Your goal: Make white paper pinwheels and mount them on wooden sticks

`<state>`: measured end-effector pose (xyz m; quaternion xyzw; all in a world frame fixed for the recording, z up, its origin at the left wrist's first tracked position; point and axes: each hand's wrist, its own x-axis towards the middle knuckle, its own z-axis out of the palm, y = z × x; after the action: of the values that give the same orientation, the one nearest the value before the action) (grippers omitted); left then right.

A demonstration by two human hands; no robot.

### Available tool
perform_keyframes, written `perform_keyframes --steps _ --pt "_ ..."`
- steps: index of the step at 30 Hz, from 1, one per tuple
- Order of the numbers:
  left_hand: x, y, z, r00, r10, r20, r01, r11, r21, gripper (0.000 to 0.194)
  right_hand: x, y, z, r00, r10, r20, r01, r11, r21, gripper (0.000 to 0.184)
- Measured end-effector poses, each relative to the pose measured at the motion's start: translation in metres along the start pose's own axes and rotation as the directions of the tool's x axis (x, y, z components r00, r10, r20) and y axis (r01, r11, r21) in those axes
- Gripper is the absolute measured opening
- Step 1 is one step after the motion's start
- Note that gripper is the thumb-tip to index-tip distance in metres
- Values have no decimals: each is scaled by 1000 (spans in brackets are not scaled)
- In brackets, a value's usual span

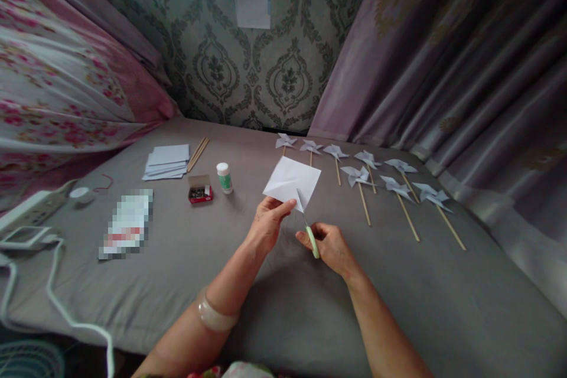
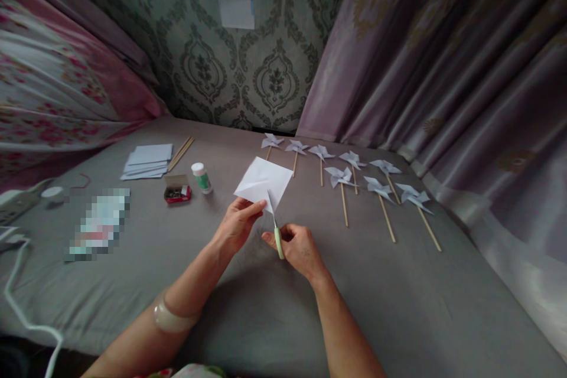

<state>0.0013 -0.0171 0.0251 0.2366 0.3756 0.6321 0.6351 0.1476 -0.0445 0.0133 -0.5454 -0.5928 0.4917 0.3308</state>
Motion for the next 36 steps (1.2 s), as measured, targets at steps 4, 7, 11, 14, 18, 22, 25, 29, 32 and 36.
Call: perform_keyframes --steps 4,7,11,14,18,22,25,29,32,36 --pt "1 0 0 1000 1 7 -1 1000 -3 30 0 -1 1 1000 6 -19 -6 1000 -6 46" --pt "1 0 -1 1000 4 20 -4 1000 2 31 -1 0 1 1000 -1 -23 1 1000 -16 46" --pt "1 0 -1 1000 1 25 0 1000 -3 31 -1 0 1 1000 -7 -31 7 1000 -14 45" --pt "1 0 0 1000 0 18 0 1000 -10 31 -1 0 1 999 -5 -32 5 1000 -15 46" --pt "1 0 0 1000 2 12 -2 1000 -9 33 0 1 1 999 -2 -33 1 1000 -13 46" --pt "0 0 0 1000 3 13 -3 1000 -1 34 0 1 1 999 -3 -33 3 1000 -10 45" --pt "0 0 -1 1000 -2 15 2 1000 -3 33 -1 -1 1 999 -6 -35 5 1000 -15 44" --pt "1 -1 -2 1000 -15 19 15 1000 -1 33 -2 -3 1 999 7 -36 -8 1000 -22 46" --pt "1 0 -2 999 -33 13 33 999 -8 35 -2 -3 0 999 8 -38 -9 1000 -23 46" --pt "1 2 -1 998 -61 15 62 997 -47 37 -1 -2 0 999 7 -34 -8 1000 -19 44"
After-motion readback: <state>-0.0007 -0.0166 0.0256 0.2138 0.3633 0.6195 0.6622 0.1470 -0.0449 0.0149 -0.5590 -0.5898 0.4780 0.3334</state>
